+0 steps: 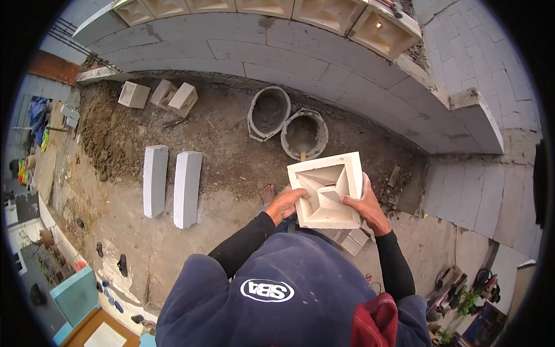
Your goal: The person lays decorative concrete blocks on a wall by applying mortar with a trowel, positioning each block, and tapping it into place with a hammer.
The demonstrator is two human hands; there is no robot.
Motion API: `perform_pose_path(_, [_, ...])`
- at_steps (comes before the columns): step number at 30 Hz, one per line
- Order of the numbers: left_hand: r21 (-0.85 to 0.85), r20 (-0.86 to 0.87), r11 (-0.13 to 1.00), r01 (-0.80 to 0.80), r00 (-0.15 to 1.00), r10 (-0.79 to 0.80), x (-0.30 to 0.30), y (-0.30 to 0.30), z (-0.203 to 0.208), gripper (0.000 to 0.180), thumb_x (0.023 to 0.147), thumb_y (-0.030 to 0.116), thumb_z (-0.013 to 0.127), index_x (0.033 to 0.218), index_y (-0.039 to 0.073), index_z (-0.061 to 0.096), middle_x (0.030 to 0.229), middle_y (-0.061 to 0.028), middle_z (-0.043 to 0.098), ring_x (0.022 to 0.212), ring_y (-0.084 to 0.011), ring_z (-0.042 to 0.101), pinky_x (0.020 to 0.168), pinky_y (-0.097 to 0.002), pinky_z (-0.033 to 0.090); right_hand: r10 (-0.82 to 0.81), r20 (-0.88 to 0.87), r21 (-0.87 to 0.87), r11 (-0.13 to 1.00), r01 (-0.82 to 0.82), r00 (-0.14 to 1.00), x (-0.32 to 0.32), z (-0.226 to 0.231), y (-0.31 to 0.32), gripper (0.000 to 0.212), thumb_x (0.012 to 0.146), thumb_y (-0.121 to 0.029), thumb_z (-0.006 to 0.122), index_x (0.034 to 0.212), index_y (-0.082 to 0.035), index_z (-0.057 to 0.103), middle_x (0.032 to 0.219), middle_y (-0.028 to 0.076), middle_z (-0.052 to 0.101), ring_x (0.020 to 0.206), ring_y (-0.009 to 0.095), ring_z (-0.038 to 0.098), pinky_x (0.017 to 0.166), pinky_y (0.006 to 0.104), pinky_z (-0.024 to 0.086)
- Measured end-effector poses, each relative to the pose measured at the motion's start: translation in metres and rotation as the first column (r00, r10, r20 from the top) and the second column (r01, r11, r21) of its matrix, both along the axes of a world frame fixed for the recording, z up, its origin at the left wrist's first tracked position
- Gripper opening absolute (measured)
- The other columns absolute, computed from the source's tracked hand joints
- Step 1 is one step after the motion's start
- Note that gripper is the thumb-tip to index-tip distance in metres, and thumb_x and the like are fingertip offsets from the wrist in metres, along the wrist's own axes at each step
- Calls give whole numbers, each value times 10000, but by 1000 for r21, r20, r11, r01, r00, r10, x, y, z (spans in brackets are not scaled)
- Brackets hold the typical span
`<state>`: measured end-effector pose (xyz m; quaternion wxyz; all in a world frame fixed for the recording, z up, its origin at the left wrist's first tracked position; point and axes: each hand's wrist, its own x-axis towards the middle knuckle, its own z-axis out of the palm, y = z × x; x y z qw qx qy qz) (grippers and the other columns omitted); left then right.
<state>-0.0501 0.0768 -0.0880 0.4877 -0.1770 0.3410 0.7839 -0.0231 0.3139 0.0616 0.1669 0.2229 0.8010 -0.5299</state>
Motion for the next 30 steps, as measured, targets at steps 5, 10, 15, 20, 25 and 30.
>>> perform_pose_path(5, [86,11,989,124,992,-125,-27,31,38,652,910,59,604,1500,-31,343,1416,-244,532,1218,-395,640,880,-561,630,32,43,119,992,-37,999,-10,44,36,1246,646,-448,921,1553,87,255,1464,282,458,1384,368,463,1157,409,385])
perform_pose_path(10, [30,-189,931,364,917,-352,-36,63,76,695,927,126,671,1511,-37,331,1419,-237,541,1228,-372,640,946,-549,604,40,-31,187,982,-33,999,3,94,66,1245,614,-421,890,1543,112,255,1453,288,468,1364,372,487,1140,408,402])
perform_pose_path(15, [-31,-292,870,492,828,-479,-54,104,102,618,944,125,667,1473,-53,404,1327,-203,633,1166,-297,687,959,-438,612,9,-64,350,937,14,998,2,125,97,1152,605,-306,806,1536,108,268,1434,281,475,1345,350,491,1134,391,399])
perform_pose_path(20, [148,-367,851,503,827,-425,-79,177,130,721,906,15,694,1517,-52,317,1446,-203,530,1270,-303,620,1035,-431,572,35,-59,438,899,-6,998,-21,181,157,1141,598,-273,775,1548,88,256,1435,272,472,1348,358,481,1136,385,390])
perform_pose_path(25, [221,-544,835,505,774,-324,-133,272,161,852,898,42,736,1585,30,233,1494,-168,462,1355,-323,535,1103,-520,510,178,-206,637,771,-7,962,-63,247,233,1094,606,-308,777,1502,119,315,1398,315,478,1304,410,505,1115,414,417])
perform_pose_path(30, [117,-497,905,409,813,-303,-197,338,179,965,891,94,757,1641,74,149,1610,-241,328,1401,-393,484,1085,-510,513,332,-62,860,497,-119,941,-103,292,292,1101,578,-266,799,1532,-9,314,1284,220,508,1239,396,501,1066,479,407])
